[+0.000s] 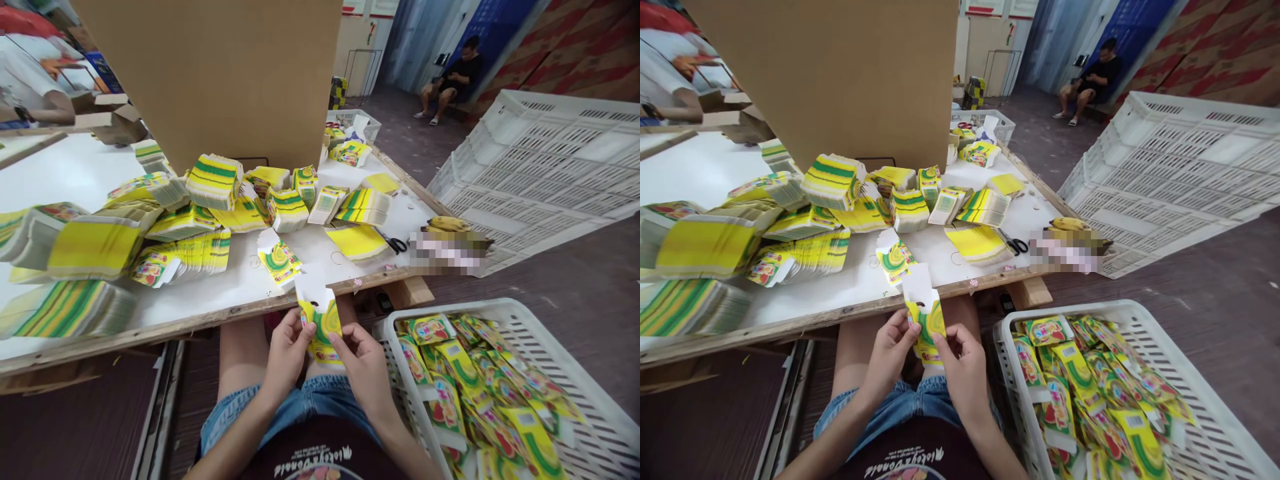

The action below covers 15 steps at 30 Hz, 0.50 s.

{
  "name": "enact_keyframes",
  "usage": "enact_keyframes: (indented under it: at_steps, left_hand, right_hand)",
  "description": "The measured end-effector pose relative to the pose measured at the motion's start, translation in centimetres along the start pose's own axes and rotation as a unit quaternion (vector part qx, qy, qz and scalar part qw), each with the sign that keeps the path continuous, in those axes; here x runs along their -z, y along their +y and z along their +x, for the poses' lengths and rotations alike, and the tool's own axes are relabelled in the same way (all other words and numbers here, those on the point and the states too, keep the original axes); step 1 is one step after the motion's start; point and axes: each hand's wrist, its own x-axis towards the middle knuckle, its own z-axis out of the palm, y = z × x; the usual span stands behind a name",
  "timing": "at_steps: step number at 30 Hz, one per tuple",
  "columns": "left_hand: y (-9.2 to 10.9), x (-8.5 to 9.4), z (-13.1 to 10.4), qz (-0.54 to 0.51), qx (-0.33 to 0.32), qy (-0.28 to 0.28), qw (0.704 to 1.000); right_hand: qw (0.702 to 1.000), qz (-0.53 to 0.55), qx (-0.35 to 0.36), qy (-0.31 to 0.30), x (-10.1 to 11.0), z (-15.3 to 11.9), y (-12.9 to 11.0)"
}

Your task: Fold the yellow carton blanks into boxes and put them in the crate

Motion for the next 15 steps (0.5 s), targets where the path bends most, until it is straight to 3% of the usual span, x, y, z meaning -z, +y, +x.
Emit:
enact_keyframes:
  at_steps: [3, 9, 15]
  left_hand:
    - [0.5, 0.2, -0.3, 0.042, -0.03, -0.006, 0.999]
    - [1.8, 1.6, -0.4, 0.013, 0.034, -0.172, 0.984]
    - [2.3, 2.0, -0.4, -0.006, 0.075, -0.206, 0.976]
  right_hand:
    - [0.999, 0.004, 0.049, -0.011, 0.4, 0.3, -0.4]
    - [0.987, 0.046, 0.059, -0.142, 1.9, 0.8, -1.8]
    - [0.977, -0.038, 0.043, -0.204, 3.3, 1.0, -2.6]
